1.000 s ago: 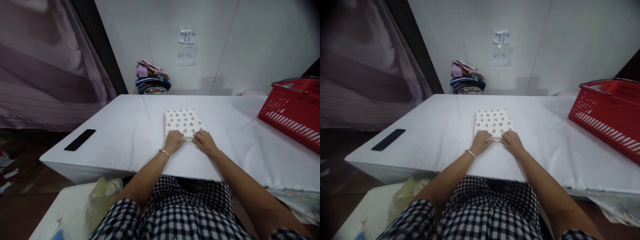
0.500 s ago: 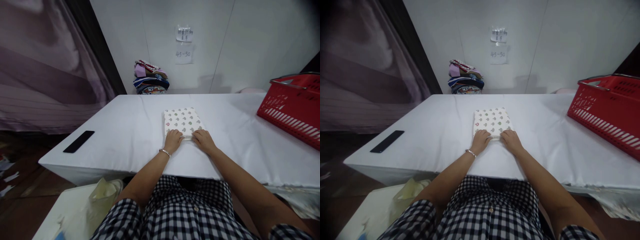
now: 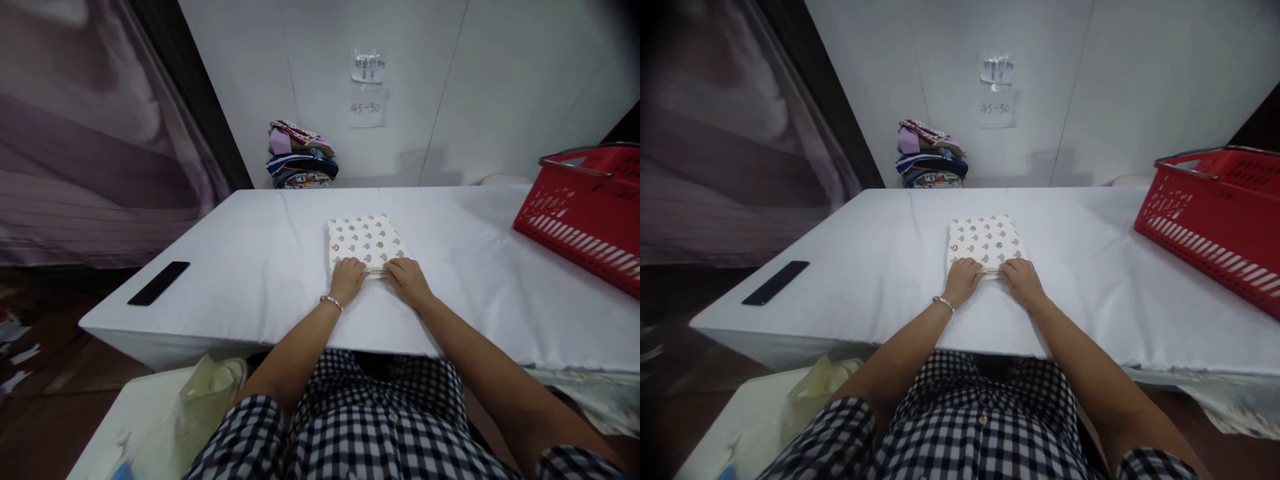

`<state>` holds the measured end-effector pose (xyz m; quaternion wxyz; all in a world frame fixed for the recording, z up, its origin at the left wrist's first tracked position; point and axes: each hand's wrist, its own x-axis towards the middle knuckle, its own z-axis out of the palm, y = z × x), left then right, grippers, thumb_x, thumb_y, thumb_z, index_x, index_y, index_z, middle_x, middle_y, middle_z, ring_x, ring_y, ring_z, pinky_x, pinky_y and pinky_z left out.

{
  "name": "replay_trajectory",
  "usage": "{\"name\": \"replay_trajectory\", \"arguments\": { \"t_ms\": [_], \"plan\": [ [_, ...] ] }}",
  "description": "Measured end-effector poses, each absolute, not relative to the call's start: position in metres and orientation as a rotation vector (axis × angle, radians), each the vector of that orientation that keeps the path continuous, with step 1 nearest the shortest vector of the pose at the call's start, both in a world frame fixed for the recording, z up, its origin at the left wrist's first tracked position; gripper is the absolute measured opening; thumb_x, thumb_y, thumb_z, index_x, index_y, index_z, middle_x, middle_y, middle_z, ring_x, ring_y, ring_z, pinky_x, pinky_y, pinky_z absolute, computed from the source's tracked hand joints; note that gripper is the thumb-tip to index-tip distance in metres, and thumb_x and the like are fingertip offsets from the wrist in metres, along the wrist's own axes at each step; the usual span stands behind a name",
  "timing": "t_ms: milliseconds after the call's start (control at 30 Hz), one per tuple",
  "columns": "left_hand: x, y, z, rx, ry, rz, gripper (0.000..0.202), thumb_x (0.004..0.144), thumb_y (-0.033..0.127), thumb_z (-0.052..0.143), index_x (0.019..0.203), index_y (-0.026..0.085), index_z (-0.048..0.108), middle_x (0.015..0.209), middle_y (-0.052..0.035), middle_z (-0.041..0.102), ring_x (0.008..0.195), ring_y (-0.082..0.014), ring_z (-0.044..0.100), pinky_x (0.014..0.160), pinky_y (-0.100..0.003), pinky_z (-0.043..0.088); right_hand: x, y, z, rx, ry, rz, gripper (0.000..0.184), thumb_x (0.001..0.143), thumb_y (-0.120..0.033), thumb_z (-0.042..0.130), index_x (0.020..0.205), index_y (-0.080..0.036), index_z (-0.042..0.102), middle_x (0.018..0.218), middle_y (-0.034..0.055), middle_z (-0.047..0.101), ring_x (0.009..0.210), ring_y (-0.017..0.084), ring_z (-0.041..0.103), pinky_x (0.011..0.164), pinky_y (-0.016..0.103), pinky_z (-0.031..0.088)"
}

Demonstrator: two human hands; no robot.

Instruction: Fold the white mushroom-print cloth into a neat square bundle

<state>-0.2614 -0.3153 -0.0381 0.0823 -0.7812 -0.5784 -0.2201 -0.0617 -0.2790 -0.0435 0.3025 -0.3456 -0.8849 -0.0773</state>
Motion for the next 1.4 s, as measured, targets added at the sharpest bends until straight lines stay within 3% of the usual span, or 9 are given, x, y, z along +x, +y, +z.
{"name": "replay_trajectory", "arguments": {
  "t_ms": [233,400,600,767,1033,1267,1400],
  "plan": [
    [-0.260,-0.314,-0.038,-2.289,-1.764,-0.684,0.017,0.088,0.033,0.043,0.090,0.020,0.053,0.091,-0.0041,0.054,0.087,-0.0188,0.045,0.075,-0.033,0.034,-0.065,-0.286,-0.043,-0.836,-2.480,-0.272,0.023,0.089,-0.026,0.041,0.085,-0.019,0.063,0.084,0.0066,0.061,0.079,0.018,0.048,0.070,0.031,0.030],
    [-0.259,-0.313,-0.039,-2.271,-1.813,-0.739,0.016,0.088,0.033,0.043,0.090,0.020,0.053,0.090,-0.0039,0.054,0.087,-0.0186,0.046,0.076,-0.033,0.034,-0.071,-0.286,-0.048,-0.973,-2.529,-0.302,0.025,0.089,-0.028,0.040,0.093,-0.021,0.063,0.081,0.0048,0.064,0.073,0.017,0.052,0.065,0.028,0.029],
    [-0.260,-0.315,-0.038,-2.311,-1.789,-0.783,0.016,0.087,0.032,0.045,0.089,0.020,0.054,0.090,-0.0046,0.054,0.088,-0.0193,0.046,0.078,-0.035,0.034,-0.076,-0.287,-0.053,-1.156,-2.479,-0.394,0.027,0.089,-0.028,0.038,0.085,-0.021,0.064,0.079,0.0043,0.065,0.061,0.015,0.052,0.053,0.028,0.023],
    [-0.259,-0.320,-0.034,-2.366,-1.726,-0.766,0.026,0.080,0.038,0.056,0.100,0.022,0.054,0.096,-0.0047,0.053,0.093,-0.0203,0.045,0.080,-0.036,0.034,-0.080,-0.285,-0.055,-1.177,-2.442,-0.405,0.028,0.089,-0.027,0.038,0.078,-0.019,0.062,0.074,0.0048,0.064,0.057,0.015,0.051,0.052,0.028,0.023],
    [-0.256,-0.315,-0.034,-2.351,-1.723,-0.661,0.015,0.083,0.032,0.051,0.093,0.021,0.055,0.093,-0.0047,0.053,0.090,-0.0206,0.045,0.076,-0.036,0.034,-0.081,-0.288,-0.049,-1.134,-2.410,-0.337,0.028,0.090,-0.027,0.036,0.078,-0.020,0.061,0.076,0.0042,0.064,0.067,0.016,0.053,0.058,0.027,0.030],
    [-0.255,-0.316,-0.032,-2.332,-1.694,-0.615,0.011,0.083,0.028,0.050,0.091,0.020,0.053,0.093,-0.0057,0.053,0.090,-0.0213,0.045,0.076,-0.036,0.034,-0.072,-0.288,-0.041,-1.082,-2.255,-0.368,0.028,0.085,-0.026,0.046,0.110,-0.018,0.055,0.107,0.0119,0.057,0.096,0.024,0.047,0.078,0.035,0.033],
    [-0.254,-0.318,-0.034,-2.344,-1.686,-0.636,0.011,0.083,0.025,0.049,0.092,0.020,0.052,0.094,-0.0060,0.053,0.091,-0.0213,0.045,0.077,-0.036,0.034,-0.064,-0.284,-0.041,-1.132,-2.238,-0.368,0.027,0.082,-0.025,0.050,0.108,-0.020,0.057,0.113,0.0115,0.055,0.105,0.027,0.043,0.083,0.040,0.029]
  ]
}}
